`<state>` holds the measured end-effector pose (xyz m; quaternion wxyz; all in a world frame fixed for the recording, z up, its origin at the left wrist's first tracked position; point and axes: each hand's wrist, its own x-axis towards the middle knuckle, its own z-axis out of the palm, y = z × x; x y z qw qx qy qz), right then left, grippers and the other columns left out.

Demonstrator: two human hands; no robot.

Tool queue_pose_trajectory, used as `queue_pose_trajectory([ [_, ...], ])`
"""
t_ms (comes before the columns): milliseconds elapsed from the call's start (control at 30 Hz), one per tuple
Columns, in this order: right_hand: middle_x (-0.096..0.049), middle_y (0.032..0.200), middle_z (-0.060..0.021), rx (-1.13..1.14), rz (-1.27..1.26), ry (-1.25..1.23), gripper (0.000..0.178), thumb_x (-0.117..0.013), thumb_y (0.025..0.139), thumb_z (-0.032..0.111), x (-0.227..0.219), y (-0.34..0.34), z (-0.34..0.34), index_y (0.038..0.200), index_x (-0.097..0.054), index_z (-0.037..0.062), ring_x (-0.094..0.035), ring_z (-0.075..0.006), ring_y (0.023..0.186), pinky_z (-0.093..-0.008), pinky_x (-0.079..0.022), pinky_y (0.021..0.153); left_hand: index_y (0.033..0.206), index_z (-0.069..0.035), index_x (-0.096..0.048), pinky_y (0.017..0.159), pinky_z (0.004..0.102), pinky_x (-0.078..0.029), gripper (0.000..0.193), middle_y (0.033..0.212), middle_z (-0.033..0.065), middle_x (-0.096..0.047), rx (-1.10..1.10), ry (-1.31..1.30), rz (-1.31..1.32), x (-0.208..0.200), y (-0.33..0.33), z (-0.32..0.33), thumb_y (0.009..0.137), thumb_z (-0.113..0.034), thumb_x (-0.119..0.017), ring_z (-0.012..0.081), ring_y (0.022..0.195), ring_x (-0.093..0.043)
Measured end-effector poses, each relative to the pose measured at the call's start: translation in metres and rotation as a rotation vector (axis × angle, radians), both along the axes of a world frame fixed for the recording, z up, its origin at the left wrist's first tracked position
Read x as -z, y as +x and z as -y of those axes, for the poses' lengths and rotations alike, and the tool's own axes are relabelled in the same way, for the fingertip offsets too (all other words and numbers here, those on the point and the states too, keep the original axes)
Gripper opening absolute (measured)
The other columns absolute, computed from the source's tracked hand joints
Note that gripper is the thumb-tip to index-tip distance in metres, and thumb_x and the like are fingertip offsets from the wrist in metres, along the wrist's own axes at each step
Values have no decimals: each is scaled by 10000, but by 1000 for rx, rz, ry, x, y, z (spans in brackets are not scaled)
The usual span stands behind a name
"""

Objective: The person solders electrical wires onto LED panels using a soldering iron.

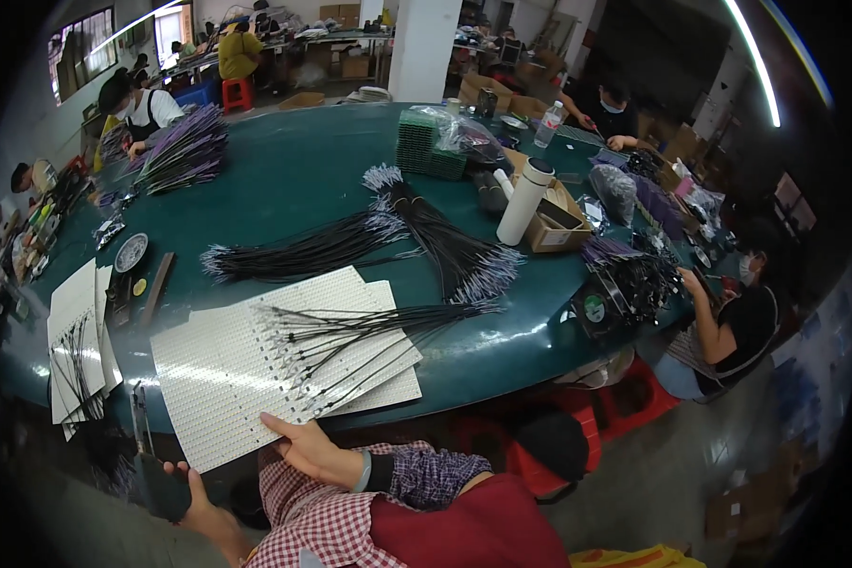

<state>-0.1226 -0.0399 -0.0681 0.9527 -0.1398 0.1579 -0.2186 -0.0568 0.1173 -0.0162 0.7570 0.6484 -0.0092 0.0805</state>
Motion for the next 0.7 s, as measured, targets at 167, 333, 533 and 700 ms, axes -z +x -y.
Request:
queue_pose_trajectory([
  [167,-556,1246,-68,128,-45,-275,471,-611,874,-47,-19,-10,-9,1317,-463,18,-534,-182,1128,-296,-437,981,1247,36,-495,940,332,-470,338,1171,115,-561,12,-116,25,22,-6,-14,912,68,-529,191,1049,-558],
  [333,-621,1165,-87,89,-214,-680,389,-655,877,53,-46,-28,9,1239,-537,-25,-572,-175,1040,-297,-452,932,1200,58,-518,889,340,-495,314,1129,104,-560,-75,-205,46,17,0,-18,889,100,-536,188,998,-561],
  [533,-637,1163,-102,-213,-143,-1050,460,-703,812,39,-109,-52,117,1240,-550,-37,-597,-194,1048,-325,-476,919,1205,37,-507,873,328,-515,336,1144,98,-559,-88,-274,33,26,2,-30,880,104,-562,183,996,-571],
  [700,-614,1207,-104,-525,-270,-1143,572,-690,779,-12,-113,-52,236,1310,-481,-42,-593,-172,1064,-328,-474,934,1221,22,-492,864,340,-516,380,1174,101,-550,-80,-344,-10,30,-1,-30,862,123,-567,196,993,-568],
])
